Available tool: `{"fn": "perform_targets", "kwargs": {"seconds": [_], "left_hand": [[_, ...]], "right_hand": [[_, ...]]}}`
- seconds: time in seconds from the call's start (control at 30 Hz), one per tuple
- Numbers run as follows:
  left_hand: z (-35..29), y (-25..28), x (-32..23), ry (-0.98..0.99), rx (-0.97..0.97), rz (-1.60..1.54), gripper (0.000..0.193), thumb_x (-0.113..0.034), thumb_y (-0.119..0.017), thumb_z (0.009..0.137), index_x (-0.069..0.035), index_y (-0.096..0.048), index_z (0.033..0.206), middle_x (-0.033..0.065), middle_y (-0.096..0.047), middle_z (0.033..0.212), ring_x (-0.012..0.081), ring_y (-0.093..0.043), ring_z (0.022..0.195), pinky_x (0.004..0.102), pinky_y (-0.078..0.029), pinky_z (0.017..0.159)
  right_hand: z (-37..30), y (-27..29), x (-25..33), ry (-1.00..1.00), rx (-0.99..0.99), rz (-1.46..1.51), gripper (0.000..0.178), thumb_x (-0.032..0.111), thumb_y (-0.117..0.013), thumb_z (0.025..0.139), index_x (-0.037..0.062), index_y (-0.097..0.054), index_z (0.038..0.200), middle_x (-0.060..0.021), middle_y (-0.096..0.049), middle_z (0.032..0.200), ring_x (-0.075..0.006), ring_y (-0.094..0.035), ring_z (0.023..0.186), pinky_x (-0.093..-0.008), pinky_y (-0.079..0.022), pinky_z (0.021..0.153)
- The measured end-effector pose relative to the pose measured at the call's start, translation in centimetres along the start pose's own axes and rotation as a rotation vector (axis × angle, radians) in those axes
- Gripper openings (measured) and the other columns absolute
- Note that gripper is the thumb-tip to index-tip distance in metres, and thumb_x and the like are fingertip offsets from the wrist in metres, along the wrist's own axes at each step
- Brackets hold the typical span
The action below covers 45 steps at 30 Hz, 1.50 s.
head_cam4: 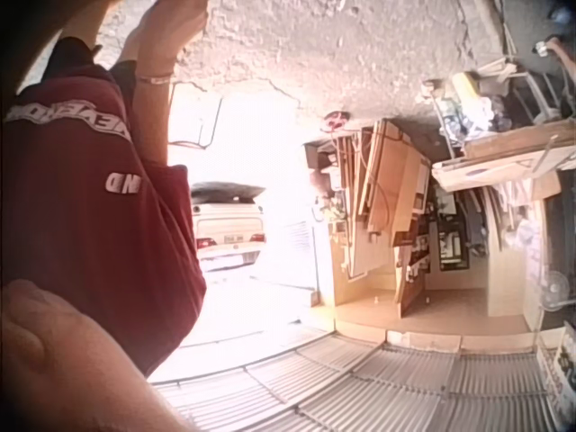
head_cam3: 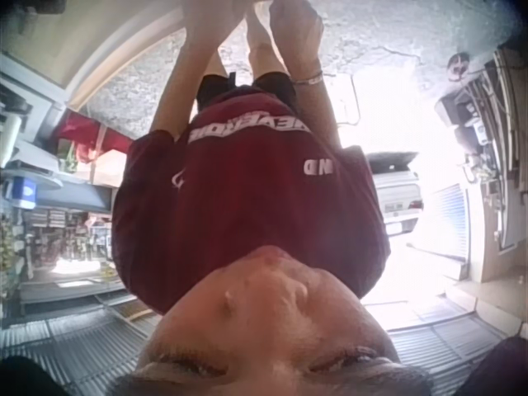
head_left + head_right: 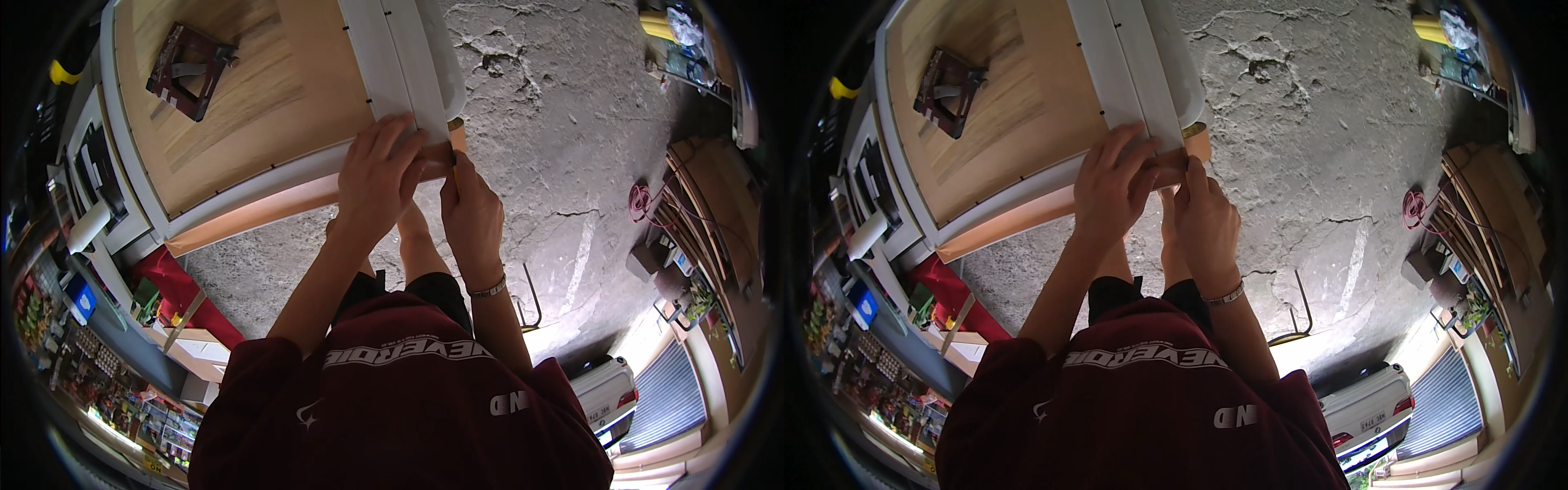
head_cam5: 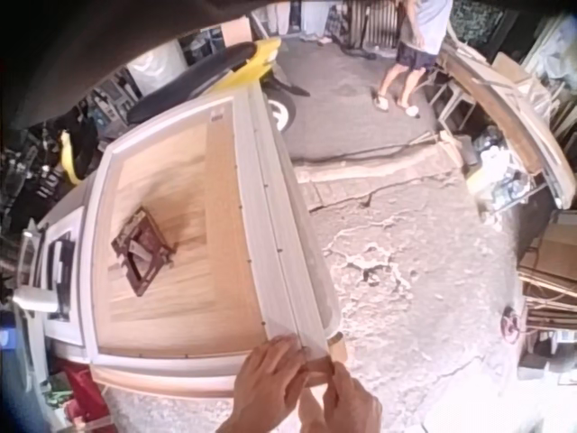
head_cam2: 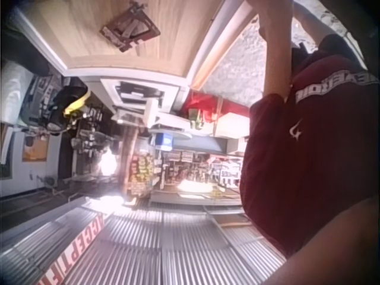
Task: The person assembles a wooden frame by planing edges, applying tape, and attaching a wooden strip. They use a hand plane, utility knife, and tape to smooth and secure the frame components.
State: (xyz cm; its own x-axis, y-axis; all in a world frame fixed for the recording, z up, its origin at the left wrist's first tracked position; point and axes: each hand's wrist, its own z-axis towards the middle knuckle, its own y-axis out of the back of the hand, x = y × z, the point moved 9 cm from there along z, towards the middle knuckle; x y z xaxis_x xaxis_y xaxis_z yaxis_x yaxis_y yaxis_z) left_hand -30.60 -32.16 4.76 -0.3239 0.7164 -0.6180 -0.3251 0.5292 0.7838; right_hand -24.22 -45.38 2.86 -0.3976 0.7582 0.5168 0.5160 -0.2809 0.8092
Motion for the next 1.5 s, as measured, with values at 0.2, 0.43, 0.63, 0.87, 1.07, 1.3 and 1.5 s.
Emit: {"fn": "perform_targets", "kwargs": {"seconds": [0.2, 0.43, 0.63, 0.87, 1.07, 1.3, 1.5], "left_hand": [[0.1, -0.1, -0.2, -0.007, 0.005, -0.005, 0.037, -0.011, -0.076, 0.082, -0.011, -0.070, 0.119, 0.0091, -0.060, 0.134, 0.0338, -0.059, 0.121, 0.0453, -0.051, 0.100], [-0.5, -0.3, 0.2, 0.003, 0.001, 0.004, 0.039, -0.013, -0.076, 0.083, -0.011, -0.070, 0.122, 0.0095, -0.060, 0.137, 0.0342, -0.058, 0.124, 0.0452, -0.050, 0.102], [0.1, 0.0, -0.6, -0.024, -0.009, 0.018, 0.038, -0.013, -0.076, 0.082, -0.010, -0.070, 0.119, 0.0096, -0.062, 0.133, 0.0332, -0.058, 0.124, 0.0458, -0.050, 0.103], [-0.4, -0.2, 0.0, -0.012, -0.053, 0.013, 0.034, -0.016, -0.079, 0.082, -0.010, -0.072, 0.114, 0.0089, -0.064, 0.130, 0.0331, -0.059, 0.122, 0.0462, -0.051, 0.101], [-0.4, 0.1, 0.1, -0.012, -0.074, 0.027, 0.034, -0.020, -0.081, 0.081, -0.011, -0.072, 0.113, 0.0092, -0.064, 0.129, 0.0331, -0.060, 0.120, 0.0438, -0.053, 0.098], [-0.5, 0.3, 0.0, -0.052, -0.118, 0.022, 0.032, -0.021, -0.081, 0.081, -0.011, -0.072, 0.110, 0.0083, -0.065, 0.127, 0.0322, -0.060, 0.118, 0.0444, -0.053, 0.097], [-0.8, 0.2, 0.4, -0.053, -0.138, 0.008, 0.032, -0.021, -0.081, 0.082, -0.012, -0.071, 0.111, 0.0078, -0.063, 0.129, 0.0316, -0.059, 0.120, 0.0453, -0.051, 0.099]], "right_hand": [[-6.7, -0.4, -3.7, -0.135, 0.157, -0.096, 0.036, 0.015, -0.062, 0.096, 0.0047, -0.057, 0.130, -0.0192, -0.070, 0.089, -0.0401, -0.071, 0.075, -0.0495, -0.057, 0.061], [-2.2, 2.5, -5.2, 0.095, -0.019, 0.076, 0.045, 0.019, -0.068, 0.094, 0.0100, -0.056, 0.137, -0.0153, -0.066, 0.121, -0.0367, -0.073, 0.087, -0.0451, -0.060, 0.065], [5.9, -2.6, -6.2, 0.409, 0.155, 0.279, 0.061, 0.006, -0.082, 0.077, 0.0113, -0.058, 0.133, -0.0111, -0.065, 0.130, -0.0324, -0.072, 0.105, -0.0398, -0.064, 0.082], [6.7, 3.7, -6.7, 0.623, 0.058, -0.027, 0.068, 0.003, -0.087, 0.067, 0.0169, -0.062, 0.129, -0.0022, -0.067, 0.124, -0.0228, -0.074, 0.088, -0.0338, -0.064, 0.077], [6.6, 6.1, -4.5, 0.689, 0.122, -0.190, 0.072, 0.002, -0.087, 0.066, 0.0187, -0.062, 0.131, -0.0016, -0.066, 0.125, -0.0227, -0.073, 0.090, -0.0350, -0.064, 0.079], [6.5, 6.5, -4.6, 0.602, 0.150, -0.062, 0.065, -0.002, -0.084, 0.069, 0.0165, -0.064, 0.129, -0.0046, -0.065, 0.125, -0.0274, -0.073, 0.094, -0.0380, -0.064, 0.081], [6.8, 6.0, -5.1, 0.563, 0.171, -0.025, 0.063, -0.005, -0.082, 0.071, 0.0145, -0.064, 0.128, -0.0054, -0.064, 0.126, -0.0279, -0.073, 0.099, -0.0373, -0.064, 0.084]]}}
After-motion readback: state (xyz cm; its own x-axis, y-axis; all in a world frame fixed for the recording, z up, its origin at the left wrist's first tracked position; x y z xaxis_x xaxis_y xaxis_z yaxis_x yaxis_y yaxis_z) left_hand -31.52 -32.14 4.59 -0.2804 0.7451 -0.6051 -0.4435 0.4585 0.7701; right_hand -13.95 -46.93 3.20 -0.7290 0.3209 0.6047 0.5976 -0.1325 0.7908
